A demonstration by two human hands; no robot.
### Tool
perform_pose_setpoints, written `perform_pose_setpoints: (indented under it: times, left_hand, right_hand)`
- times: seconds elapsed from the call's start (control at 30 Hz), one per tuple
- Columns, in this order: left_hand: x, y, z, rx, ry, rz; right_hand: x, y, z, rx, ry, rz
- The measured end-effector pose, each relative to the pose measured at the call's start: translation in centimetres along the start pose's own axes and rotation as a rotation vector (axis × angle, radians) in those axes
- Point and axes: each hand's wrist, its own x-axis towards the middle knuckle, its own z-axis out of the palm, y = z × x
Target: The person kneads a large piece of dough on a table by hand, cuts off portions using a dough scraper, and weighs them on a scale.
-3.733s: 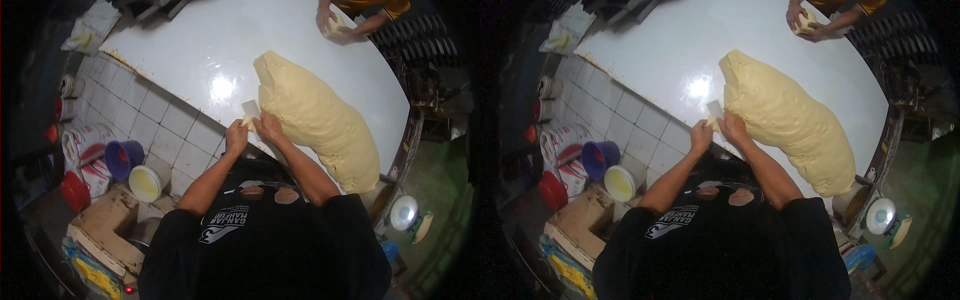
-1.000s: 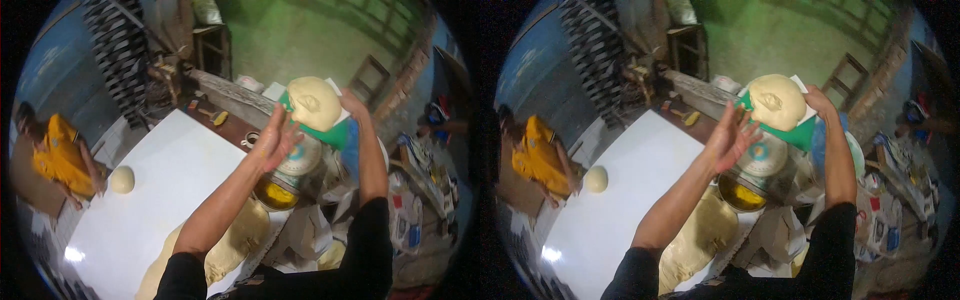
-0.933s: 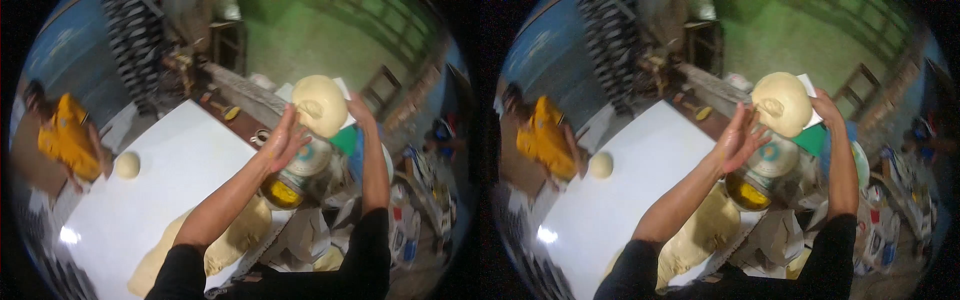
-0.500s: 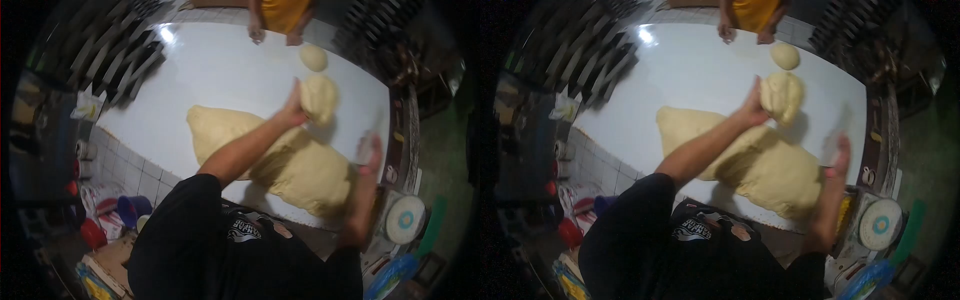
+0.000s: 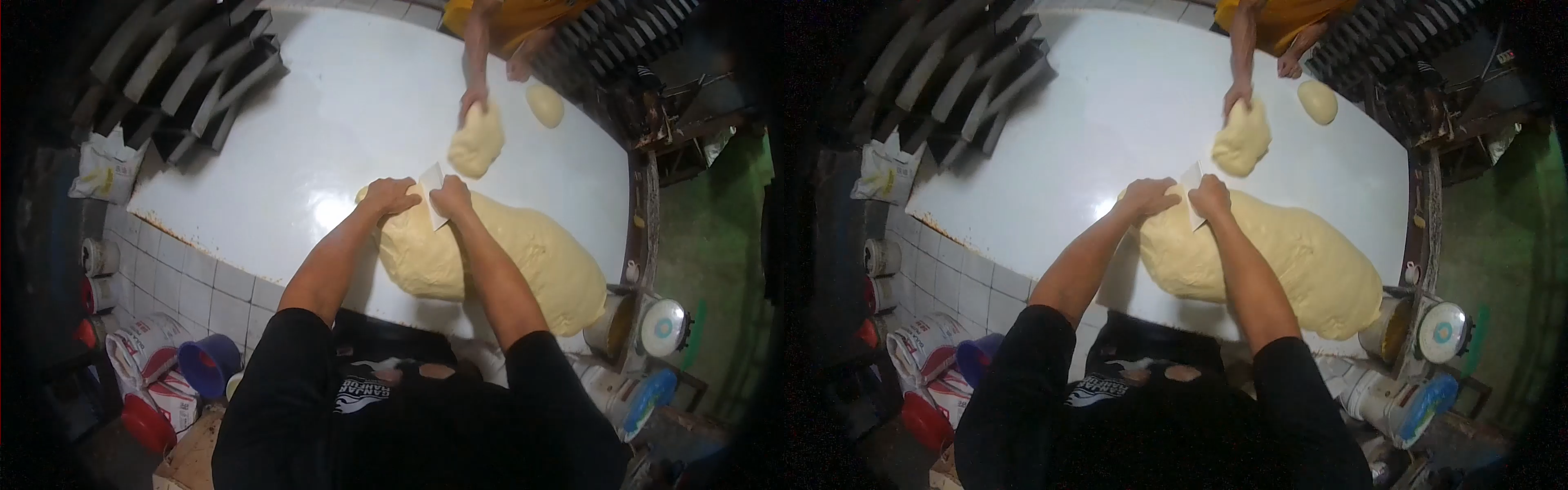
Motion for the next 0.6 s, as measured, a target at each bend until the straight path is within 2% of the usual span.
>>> perform_pose_setpoints:
  times: [0.1,0.17,0.2,0.27,0.33,0.4,0.43,0.47,0.5,0.53,0.57,0.6]
  left_hand:
    - [-2.1,-1.4,0.9,-0.117,0.055,0.008]
    - [-5.2,-1.7,3.2,-0.150,0.247,-0.062]
    - [-6.7,-1.7,3.9,-0.147,0.238,-0.067]
    - [-10.1,-1.2,5.4,-0.320,0.492,-0.140]
    - [-13.2,-2.2,8.8,-0.349,0.546,-0.165]
    - [-16.9,-3.6,8.8,-0.357,0.605,-0.168]
    - [-19.1,-4.2,7.3,-0.702,0.498,-0.206]
    - [-19.7,-4.6,5.7,-0.874,0.429,-0.210]
    - [-20.3,-5.1,4.0,-1.041,0.362,-0.228]
    - [-19.4,-5.2,2.5,-0.791,0.571,-0.116]
    - [-18.7,-5.1,1.7,-0.547,0.765,-0.019]
    - [-16.9,-5.0,0.2,-0.217,0.718,0.089]
  right_hand:
    - [-1.6,-2.5,1.7,-0.054,-0.019,0.028]
    - [-2.8,-4.3,3.8,-0.164,0.052,-0.057]
    - [-2.6,-5.0,4.9,-0.159,0.044,-0.053]
    - [-1.9,-5.3,7.1,-0.117,0.125,-0.103]
    - [-0.5,-4.8,8.9,-0.130,0.186,-0.105]
    - [0.8,-3.8,8.6,0.134,0.234,0.030]
    - [0.8,-3.2,7.2,0.217,0.195,0.062]
    - [0.4,-2.6,6.1,0.232,0.213,0.069]
    - [-0.4,-2.0,4.8,0.662,0.103,0.123]
    - [-1.2,-0.3,3.9,1.082,-0.013,0.176]
    - [-1.8,0.9,3.8,0.965,0.017,0.222]
    - [-2.3,2.5,4.0,0.849,0.040,0.272]
